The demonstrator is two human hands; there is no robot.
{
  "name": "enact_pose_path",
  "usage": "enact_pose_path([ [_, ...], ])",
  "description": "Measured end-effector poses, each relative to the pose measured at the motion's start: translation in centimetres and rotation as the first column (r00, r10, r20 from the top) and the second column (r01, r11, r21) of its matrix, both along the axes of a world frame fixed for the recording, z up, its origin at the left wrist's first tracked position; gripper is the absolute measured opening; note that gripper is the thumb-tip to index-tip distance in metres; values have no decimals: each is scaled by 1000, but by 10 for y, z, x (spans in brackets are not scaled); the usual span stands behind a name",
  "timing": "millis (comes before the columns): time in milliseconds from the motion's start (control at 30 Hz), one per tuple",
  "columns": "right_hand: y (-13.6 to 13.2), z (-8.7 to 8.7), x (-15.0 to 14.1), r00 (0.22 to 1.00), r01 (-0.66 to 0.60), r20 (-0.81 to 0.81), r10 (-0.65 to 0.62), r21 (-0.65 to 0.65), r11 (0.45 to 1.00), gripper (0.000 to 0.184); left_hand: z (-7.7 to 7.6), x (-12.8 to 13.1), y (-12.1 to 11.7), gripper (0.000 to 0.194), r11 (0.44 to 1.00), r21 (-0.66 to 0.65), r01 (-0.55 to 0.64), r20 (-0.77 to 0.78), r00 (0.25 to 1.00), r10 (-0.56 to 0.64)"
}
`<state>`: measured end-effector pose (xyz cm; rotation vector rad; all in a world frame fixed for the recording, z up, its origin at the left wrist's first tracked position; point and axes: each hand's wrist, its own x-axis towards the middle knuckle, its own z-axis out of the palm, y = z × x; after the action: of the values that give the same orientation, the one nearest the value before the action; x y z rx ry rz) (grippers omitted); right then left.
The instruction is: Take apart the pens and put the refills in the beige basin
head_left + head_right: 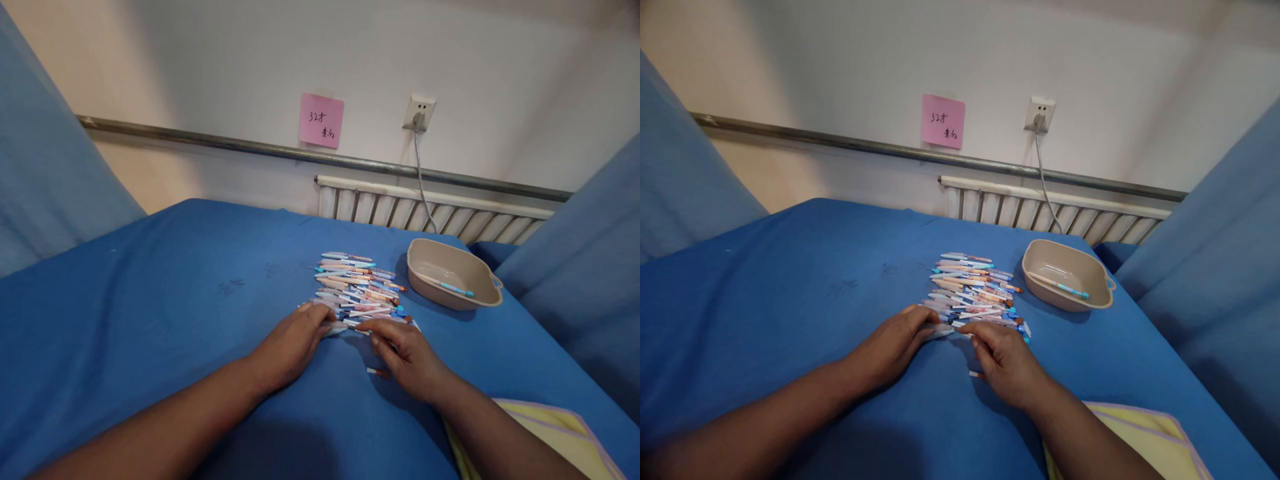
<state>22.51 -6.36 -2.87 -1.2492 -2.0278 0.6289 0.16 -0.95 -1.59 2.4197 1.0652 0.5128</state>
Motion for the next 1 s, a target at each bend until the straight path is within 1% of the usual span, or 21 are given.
enact_pose_path([
  [233,0,-1,0,1000,8,-1,-8,12,1000,31,-1,-2,2,18,1000,-8,2,14,1000,-2],
  [400,0,1,1,1000,-19,18,18,23,1000,33,1,-2,1,18,1000,-7,23,5,1000,-23],
  [567,-1,0,1,997,-53,56,52,7,999,35,-1,-2,0,17,996,23,88,-25,996,-88],
  [700,-1,-1,1,995,-70,73,70,-2,998,35,-1,-1,-1,17,993,14,119,-28,993,-119],
  [833,0,-2,1,996,-63,68,63,-6,998,32,-1,-2,-1,16,993,9,120,-25,992,-120],
  [1000,-2,0,0,995,-64,70,66,-33,997,31,-5,-2,-1,17,994,-7,106,-36,994,-106],
])
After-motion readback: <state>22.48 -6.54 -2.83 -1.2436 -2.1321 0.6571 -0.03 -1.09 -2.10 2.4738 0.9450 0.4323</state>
